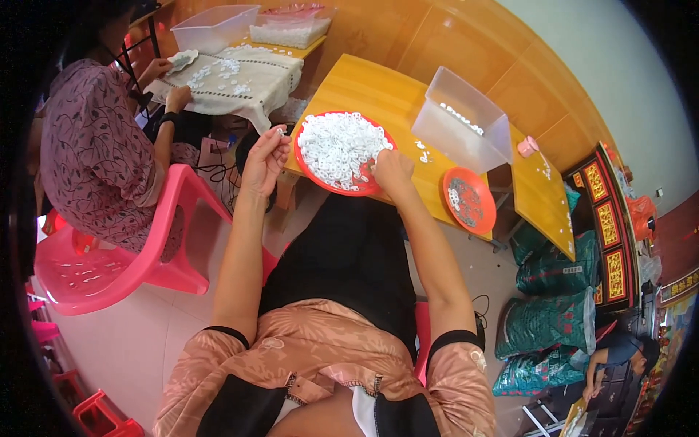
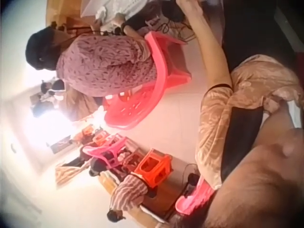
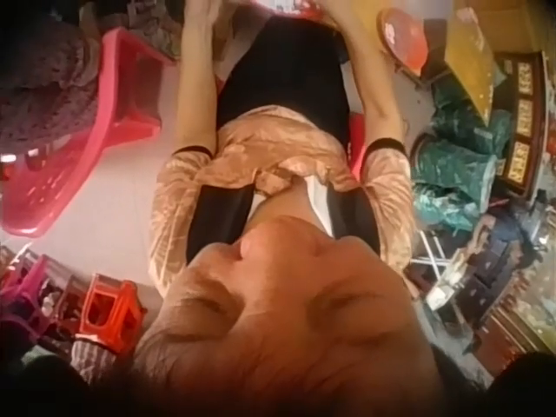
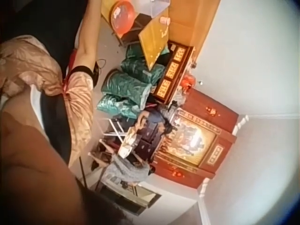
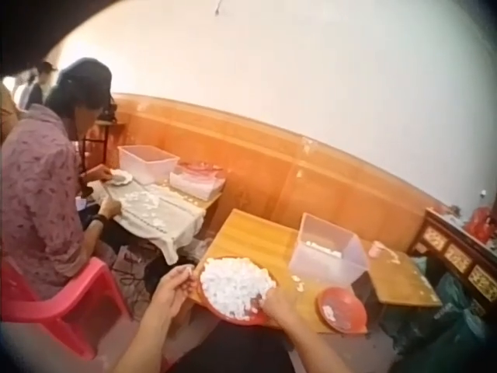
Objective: Sorting and inspecting small white dice-like components from a red plate into a plastic container.
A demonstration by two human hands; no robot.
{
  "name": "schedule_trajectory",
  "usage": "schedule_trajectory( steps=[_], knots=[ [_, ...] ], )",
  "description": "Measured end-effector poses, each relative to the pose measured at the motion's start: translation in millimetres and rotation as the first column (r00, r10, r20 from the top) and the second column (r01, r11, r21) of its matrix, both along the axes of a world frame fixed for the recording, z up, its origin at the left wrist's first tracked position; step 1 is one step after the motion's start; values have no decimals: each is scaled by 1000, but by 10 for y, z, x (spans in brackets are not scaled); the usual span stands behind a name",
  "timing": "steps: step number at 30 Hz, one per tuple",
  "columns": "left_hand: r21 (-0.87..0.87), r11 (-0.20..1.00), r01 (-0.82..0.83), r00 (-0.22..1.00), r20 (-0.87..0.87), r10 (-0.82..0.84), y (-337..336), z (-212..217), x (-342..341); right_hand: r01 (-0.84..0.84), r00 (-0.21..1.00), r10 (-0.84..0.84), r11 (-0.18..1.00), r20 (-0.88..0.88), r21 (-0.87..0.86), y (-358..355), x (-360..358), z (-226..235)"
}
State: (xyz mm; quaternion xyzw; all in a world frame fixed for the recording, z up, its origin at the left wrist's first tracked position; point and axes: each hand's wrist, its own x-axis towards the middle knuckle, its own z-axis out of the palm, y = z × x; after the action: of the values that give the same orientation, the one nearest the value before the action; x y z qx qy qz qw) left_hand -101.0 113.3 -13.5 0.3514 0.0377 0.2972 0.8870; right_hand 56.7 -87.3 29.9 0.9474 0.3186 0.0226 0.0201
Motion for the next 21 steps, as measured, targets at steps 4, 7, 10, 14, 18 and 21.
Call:
schedule_trajectory(
  steps=[4, 7, 10, 14, 18, 21],
  knots=[
    [-5, 1000, -5, 1000, 6, 5, 12, 8, -9, -22, 1000, 22, 999, -18, -27, -48, -8, 37],
    [11, 1000, -11, 1000, -10, 11, 36, 32, -58, -75, 996, 73, 996, -50, -53, -50, -52, 65],
    [1, 999, -40, 999, -1, 40, 20, 88, -95, -113, 993, 112, 992, -26, -52, -6, -39, 9],
    [7, 999, -41, 998, 52, 40, -115, 265, -142, -164, 986, 164, 986, 26, -9, -40, 101, -169],
    [139, 989, -41, 999, -16, 44, -422, 522, -136, -153, 979, 181, 959, -99, 238, -200, 72, -7],
    [240, 971, 22, 999, -38, -14, -755, 641, -137, 231, 747, 436, 537, -501, 812, -404, -383, 387]
  ],
)
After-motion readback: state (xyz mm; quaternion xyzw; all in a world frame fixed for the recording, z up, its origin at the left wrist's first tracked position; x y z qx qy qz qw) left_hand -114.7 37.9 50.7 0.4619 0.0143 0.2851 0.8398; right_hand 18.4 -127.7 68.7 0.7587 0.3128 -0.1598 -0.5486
